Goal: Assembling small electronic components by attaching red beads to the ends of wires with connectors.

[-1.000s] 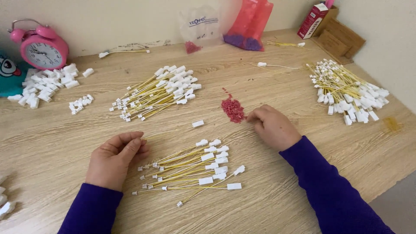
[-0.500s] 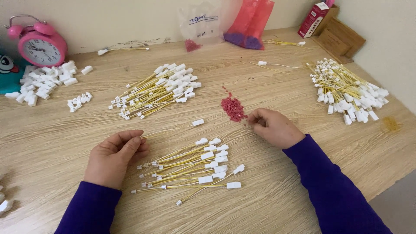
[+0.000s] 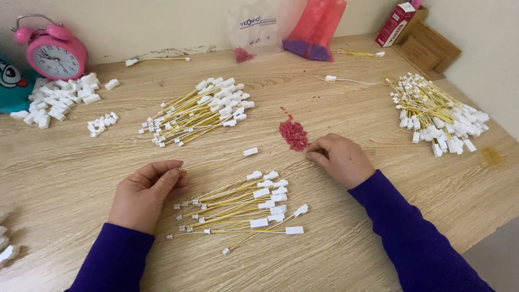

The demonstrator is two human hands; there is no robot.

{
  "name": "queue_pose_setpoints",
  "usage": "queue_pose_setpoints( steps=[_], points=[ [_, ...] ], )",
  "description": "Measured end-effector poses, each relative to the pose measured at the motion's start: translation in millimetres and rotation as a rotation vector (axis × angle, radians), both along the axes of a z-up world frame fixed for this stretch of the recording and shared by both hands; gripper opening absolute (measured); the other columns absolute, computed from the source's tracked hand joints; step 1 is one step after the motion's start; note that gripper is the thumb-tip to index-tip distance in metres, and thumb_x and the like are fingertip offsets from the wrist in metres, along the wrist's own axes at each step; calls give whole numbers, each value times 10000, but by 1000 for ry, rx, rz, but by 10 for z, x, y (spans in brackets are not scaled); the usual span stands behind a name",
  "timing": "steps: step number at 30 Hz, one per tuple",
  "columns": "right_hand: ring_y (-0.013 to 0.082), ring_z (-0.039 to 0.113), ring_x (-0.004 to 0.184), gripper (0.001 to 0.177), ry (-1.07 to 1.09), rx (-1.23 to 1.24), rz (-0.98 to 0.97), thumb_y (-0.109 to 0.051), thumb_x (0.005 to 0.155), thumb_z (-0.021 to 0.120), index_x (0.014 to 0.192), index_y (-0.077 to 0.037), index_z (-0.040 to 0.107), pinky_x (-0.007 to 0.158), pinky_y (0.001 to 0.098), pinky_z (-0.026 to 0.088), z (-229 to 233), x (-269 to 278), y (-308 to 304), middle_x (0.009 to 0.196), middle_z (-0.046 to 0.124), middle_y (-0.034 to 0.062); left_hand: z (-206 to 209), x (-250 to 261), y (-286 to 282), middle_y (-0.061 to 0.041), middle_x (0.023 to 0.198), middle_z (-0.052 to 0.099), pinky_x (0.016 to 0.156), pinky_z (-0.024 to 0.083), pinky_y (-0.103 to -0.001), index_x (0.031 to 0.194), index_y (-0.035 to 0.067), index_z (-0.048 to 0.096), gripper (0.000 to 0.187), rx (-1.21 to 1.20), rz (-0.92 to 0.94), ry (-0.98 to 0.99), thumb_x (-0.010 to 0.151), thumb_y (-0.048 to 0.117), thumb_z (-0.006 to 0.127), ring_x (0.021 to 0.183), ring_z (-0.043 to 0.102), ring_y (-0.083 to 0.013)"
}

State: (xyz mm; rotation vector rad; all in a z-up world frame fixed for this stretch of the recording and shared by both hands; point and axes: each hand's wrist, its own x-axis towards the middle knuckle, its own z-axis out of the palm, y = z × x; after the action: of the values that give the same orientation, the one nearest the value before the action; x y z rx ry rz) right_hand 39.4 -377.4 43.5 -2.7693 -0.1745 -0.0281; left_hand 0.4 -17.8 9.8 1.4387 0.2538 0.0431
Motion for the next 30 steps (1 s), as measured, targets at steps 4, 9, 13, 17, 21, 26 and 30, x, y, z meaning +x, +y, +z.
queue_pose_setpoints(
  steps=[4,9,13,17,21,26,30],
  points=[
    [216,684,906,151,7,-132,29,-307,894,642,953,-175,687,794,335,547,-49,25,-2,901,681,36,-40,15,4,-230,886,683,750,607,-393,1104,-53,666,214,-9,-1,2,902,9,636,791,678,-252],
    [234,688,898,193,12,-128,49,-325,915,596,948,-149,668,781,349,553,-91,33,33,889,678,60,-195,87,33,-245,883,683,757,608,-399,1103,-55,665,207,-34,20,-23,907,2,625,795,676,-262],
    [201,662,688,102,30,326,105,-137,863,667,936,-66,672,612,325,549,-88,-2,280,717,663,91,-283,152,74,-231,886,691,740,624,-386,1086,-37,688,210,-26,6,9,884,9,648,792,692,-262],
    [138,624,601,124,192,740,246,5,857,648,975,11,684,564,260,548,-30,-70,866,645,650,79,-358,186,69,-225,892,699,722,641,-368,1083,-23,694,211,-74,-19,11,883,18,645,789,711,-260],
    [143,625,548,123,230,704,372,-6,873,612,955,12,703,530,273,559,111,-21,1442,592,667,102,-323,163,70,-205,880,696,720,647,-357,1071,-21,698,196,-81,-3,-3,888,26,648,791,713,-246],
    [139,635,567,78,330,734,470,-55,910,604,936,-23,670,540,251,563,75,80,1879,630,661,76,-242,147,109,-140,873,726,723,647,-302,1049,49,733,181,62,-68,-7,880,68,672,790,731,-189],
    [140,638,598,99,354,803,472,-51,875,656,954,8,665,570,258,577,6,125,1922,662,668,98,-251,173,137,-147,885,725,740,640,-299,1071,30,718,196,45,-79,4,885,58,665,800,718,-188]
  ],
)
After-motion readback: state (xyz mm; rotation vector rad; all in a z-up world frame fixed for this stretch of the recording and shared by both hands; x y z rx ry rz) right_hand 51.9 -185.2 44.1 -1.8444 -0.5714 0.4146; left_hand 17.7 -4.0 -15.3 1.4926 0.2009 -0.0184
